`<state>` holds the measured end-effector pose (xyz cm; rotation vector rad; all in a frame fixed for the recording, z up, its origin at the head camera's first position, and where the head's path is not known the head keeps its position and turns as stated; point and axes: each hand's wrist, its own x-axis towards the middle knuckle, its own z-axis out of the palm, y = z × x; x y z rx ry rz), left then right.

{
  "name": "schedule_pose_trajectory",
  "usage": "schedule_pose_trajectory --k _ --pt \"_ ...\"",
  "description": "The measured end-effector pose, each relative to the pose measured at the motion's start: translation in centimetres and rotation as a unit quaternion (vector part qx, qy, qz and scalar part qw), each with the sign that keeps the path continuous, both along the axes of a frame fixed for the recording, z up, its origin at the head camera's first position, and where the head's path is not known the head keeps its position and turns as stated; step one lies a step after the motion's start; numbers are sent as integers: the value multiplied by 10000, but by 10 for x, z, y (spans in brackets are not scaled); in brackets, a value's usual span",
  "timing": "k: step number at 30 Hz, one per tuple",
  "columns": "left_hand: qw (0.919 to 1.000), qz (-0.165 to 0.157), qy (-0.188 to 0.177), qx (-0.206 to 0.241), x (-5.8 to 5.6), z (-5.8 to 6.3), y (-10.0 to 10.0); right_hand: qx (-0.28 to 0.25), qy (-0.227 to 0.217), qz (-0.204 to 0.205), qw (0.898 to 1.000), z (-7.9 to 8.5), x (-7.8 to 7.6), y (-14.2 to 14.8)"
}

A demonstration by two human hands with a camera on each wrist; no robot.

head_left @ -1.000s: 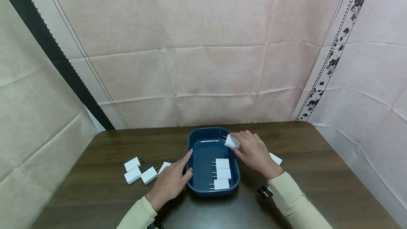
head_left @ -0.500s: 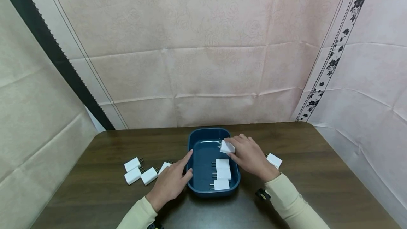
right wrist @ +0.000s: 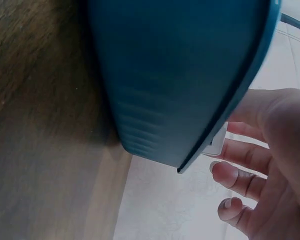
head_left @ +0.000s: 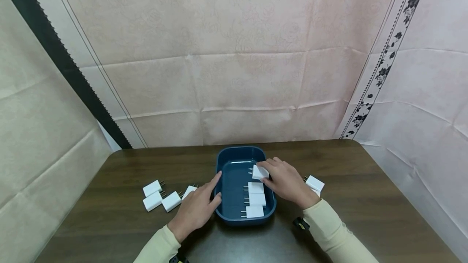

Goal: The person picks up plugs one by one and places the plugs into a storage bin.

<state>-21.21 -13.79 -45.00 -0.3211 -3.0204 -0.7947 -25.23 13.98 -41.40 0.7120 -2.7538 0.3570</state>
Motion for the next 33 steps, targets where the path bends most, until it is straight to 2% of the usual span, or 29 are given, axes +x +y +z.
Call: schedule_pose_trajectory --k 14,33 --pt "10000 -7 14 -6 1 1 0 41 -197 33 9998 -6 -2 -2" --pt "10000 6 5 39 1 2 1 88 -522 -137 9985 -9 -8 -7"
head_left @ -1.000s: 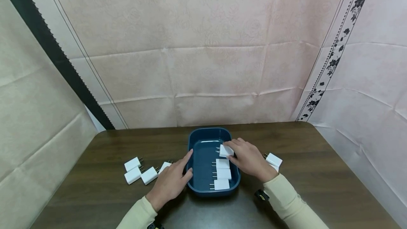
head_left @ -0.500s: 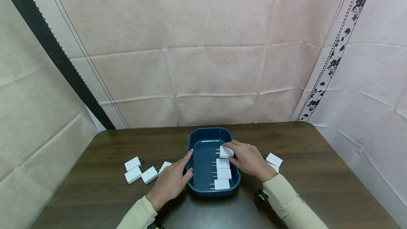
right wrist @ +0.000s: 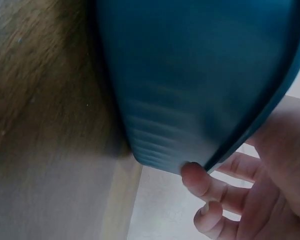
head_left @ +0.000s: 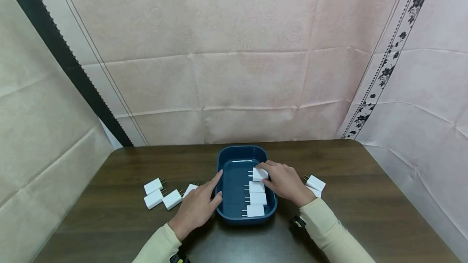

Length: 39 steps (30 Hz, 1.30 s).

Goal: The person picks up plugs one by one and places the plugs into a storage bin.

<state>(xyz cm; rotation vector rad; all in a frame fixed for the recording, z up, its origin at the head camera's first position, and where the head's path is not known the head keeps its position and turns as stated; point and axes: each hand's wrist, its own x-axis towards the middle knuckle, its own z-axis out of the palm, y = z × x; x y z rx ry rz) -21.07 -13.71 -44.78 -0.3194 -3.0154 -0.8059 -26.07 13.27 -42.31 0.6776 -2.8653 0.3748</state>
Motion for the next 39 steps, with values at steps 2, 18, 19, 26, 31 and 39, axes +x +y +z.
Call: schedule_pose_trajectory --k 2,18,19,26,31,39 --pt "10000 4 -20 12 0 0 0 17 -14 -23 10000 0 -1 -1" --pt "10000 -17 -18 -37 0 -2 0 223 -136 -131 9996 0 -4 -9" --pt "10000 -18 -3 -51 -1 -2 0 245 -112 -127 9996 0 -4 -9" --pt "9999 -34 35 -102 -2 -1 -1 291 -147 -107 9994 2 -6 -11" --pt "9999 -31 49 -96 -2 -1 0 374 -159 -98 9991 3 -6 -12" --pt "10000 31 2 -53 -1 0 1 419 -350 -138 9984 5 -8 -13"
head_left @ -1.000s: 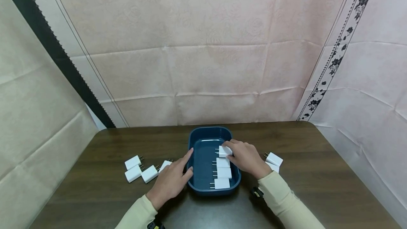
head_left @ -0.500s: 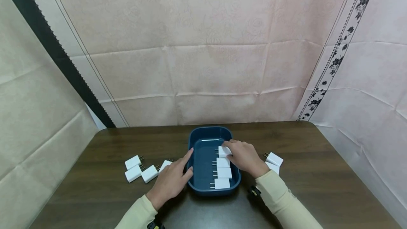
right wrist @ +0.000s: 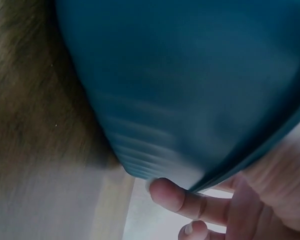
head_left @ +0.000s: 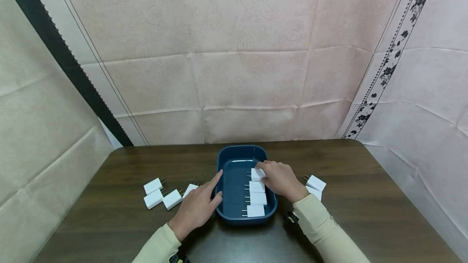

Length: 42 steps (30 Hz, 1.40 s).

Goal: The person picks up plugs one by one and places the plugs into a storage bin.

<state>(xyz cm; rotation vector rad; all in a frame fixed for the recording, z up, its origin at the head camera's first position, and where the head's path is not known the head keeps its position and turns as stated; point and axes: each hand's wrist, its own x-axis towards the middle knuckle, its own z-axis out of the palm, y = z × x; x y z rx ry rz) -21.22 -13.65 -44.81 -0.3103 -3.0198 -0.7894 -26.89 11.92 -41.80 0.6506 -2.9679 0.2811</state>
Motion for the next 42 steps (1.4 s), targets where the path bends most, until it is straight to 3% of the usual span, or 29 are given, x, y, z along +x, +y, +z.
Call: schedule_pose_trajectory --k 21,42 --pt "10000 24 -40 15 1 0 1 121 -466 -23 9988 0 -3 -3" --pt "10000 -4 -32 32 0 0 0 -16 -590 29 9983 -1 -3 -1"
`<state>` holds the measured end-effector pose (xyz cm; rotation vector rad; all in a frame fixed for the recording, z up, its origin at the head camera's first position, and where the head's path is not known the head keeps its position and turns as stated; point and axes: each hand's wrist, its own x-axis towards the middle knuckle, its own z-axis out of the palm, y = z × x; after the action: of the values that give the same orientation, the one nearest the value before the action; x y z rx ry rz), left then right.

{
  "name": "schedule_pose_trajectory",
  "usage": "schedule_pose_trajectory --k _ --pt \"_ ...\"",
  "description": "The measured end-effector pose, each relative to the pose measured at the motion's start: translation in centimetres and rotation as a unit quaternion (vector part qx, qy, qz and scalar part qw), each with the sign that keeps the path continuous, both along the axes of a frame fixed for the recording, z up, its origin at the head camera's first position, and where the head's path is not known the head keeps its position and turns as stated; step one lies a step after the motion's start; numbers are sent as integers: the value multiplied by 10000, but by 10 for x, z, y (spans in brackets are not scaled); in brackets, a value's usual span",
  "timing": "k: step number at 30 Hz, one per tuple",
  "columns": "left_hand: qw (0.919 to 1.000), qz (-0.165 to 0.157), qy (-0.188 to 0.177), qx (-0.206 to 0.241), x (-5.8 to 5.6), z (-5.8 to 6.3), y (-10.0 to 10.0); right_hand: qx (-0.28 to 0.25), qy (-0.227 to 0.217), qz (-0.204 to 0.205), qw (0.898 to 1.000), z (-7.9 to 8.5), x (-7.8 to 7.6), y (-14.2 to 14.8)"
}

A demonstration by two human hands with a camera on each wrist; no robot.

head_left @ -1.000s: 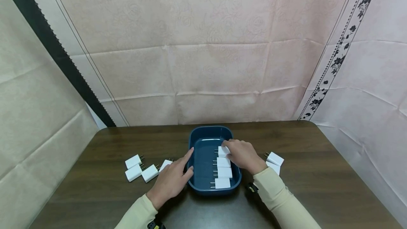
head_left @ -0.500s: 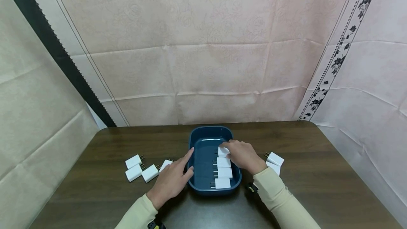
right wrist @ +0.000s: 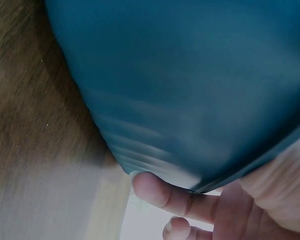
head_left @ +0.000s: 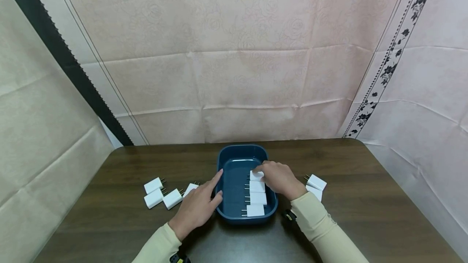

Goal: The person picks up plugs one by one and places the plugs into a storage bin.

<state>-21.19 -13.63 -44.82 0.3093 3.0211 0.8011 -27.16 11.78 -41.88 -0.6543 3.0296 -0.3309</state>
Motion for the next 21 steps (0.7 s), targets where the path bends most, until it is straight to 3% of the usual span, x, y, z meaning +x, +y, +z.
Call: schedule_pose_trajectory --k 21 --pt "9999 26 -99 -12 0 0 -1 113 -26 -25 9999 1 0 0"
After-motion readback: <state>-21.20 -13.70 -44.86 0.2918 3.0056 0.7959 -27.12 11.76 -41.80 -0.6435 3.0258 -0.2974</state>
